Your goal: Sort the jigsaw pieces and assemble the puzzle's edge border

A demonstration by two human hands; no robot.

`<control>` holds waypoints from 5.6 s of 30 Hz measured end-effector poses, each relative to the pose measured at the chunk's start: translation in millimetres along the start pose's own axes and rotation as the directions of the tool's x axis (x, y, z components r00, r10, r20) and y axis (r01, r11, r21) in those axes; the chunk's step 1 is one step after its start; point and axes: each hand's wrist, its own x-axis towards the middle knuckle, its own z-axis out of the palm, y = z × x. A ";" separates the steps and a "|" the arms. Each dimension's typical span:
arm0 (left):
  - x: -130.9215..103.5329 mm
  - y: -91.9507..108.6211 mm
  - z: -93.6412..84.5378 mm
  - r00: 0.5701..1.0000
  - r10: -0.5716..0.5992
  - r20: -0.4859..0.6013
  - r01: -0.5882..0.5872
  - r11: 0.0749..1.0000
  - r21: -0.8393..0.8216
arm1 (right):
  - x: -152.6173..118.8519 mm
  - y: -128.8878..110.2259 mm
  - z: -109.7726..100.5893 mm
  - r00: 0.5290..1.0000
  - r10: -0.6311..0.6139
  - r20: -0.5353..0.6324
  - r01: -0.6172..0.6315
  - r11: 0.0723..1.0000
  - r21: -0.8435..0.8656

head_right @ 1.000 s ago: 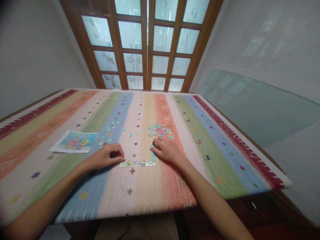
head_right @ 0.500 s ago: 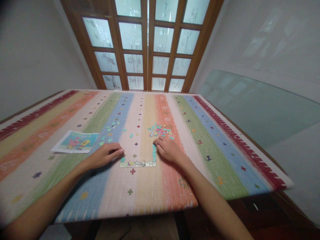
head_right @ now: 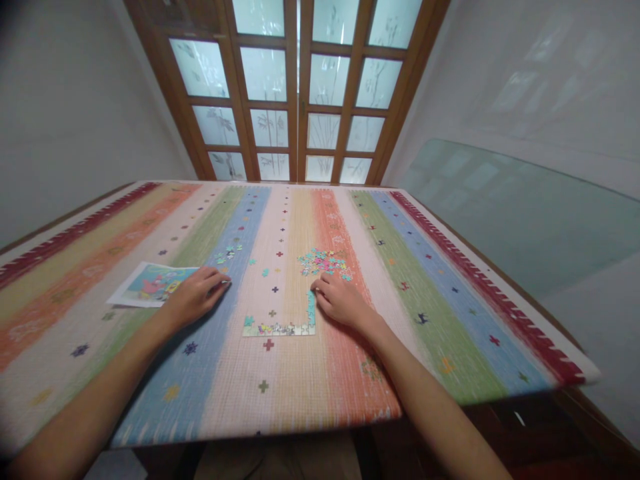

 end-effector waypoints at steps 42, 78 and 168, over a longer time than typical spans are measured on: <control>-2.0 -12.5 -8.1 0.999 -0.051 -0.004 0.051 0.998 0.047 | -1.2 2.5 -0.2 1.000 -0.006 0.017 0.006 1.000 0.000; 9.5 -11.8 2.6 0.993 -0.118 -0.016 0.117 0.993 -0.020 | -1.4 2.1 -3.6 1.000 -0.015 0.022 0.014 1.000 0.023; 56.7 31.2 26.5 0.992 -0.059 0.109 0.077 0.983 -0.167 | -1.4 3.0 -3.0 0.999 -0.049 0.010 0.049 0.999 0.019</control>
